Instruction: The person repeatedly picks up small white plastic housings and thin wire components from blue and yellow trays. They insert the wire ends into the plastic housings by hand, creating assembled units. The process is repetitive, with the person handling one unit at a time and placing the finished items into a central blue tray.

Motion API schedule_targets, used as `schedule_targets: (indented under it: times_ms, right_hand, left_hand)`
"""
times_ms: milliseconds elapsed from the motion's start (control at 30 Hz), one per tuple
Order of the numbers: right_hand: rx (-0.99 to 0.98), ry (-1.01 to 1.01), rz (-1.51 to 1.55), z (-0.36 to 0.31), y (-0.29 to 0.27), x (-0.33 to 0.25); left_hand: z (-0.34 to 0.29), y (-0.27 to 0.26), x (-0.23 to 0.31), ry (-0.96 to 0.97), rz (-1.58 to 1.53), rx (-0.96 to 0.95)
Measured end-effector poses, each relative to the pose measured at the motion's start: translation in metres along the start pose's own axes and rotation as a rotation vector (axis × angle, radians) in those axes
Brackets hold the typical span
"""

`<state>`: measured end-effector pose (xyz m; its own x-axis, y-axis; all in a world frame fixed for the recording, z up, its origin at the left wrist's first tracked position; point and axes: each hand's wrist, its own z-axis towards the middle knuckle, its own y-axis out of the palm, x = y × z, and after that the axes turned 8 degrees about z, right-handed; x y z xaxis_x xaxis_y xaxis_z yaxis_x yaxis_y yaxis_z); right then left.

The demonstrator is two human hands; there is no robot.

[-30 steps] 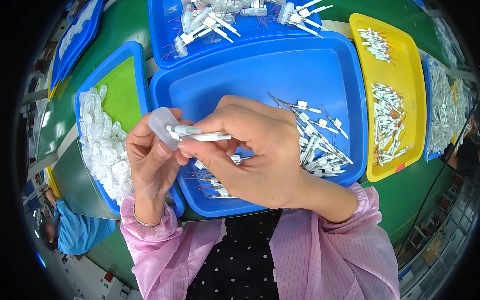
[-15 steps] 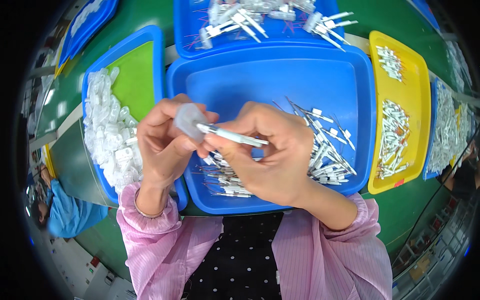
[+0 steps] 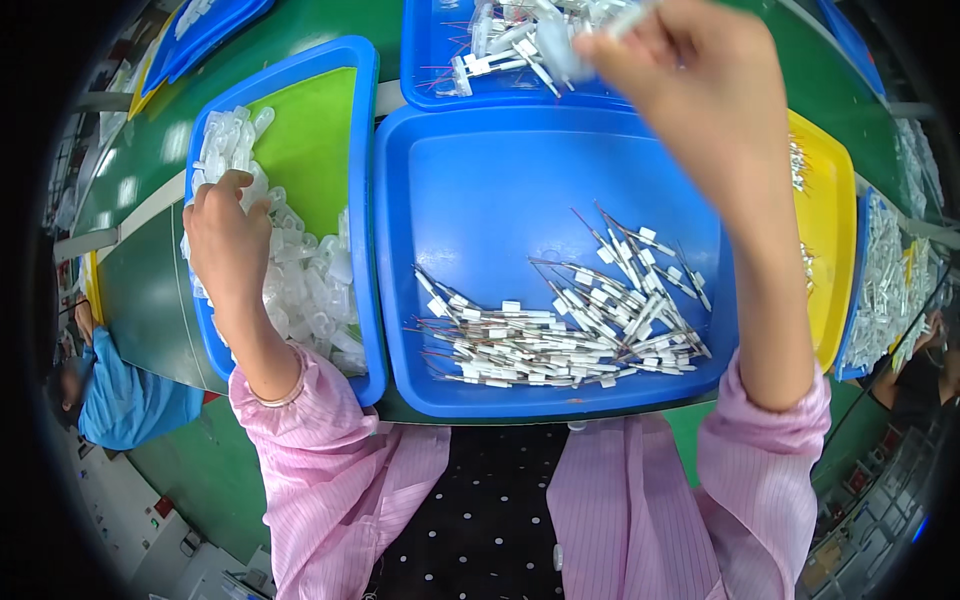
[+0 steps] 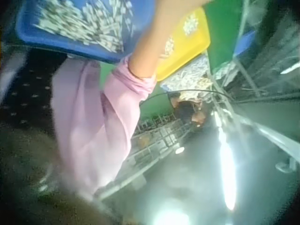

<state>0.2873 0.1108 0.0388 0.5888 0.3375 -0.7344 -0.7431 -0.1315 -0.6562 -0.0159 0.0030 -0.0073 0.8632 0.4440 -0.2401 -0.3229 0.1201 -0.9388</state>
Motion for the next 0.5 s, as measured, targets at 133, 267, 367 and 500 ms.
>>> schedule_targets:
  times_ms: [133, 267, 367, 500]
  right_hand:
    - [0.141, 0.051, -0.161, 0.061, 0.005, -0.009]
    - [0.297, -0.159, -0.252, 0.078, 0.006, -0.007]
    - [0.328, -0.601, -0.481, 0.035, 0.019, 0.001]
    - [-0.415, -0.395, -0.507, -0.045, 0.026, -0.014]
  left_hand:
    - [0.003, 0.009, -0.005, -0.015, -0.053, -0.020]
    - [0.009, 0.013, -0.007, -0.012, -0.084, -0.017]
    - [0.006, 0.018, -0.003, 0.037, -0.147, 0.093]
    - [0.002, 0.004, 0.012, 0.042, -0.634, 0.225]
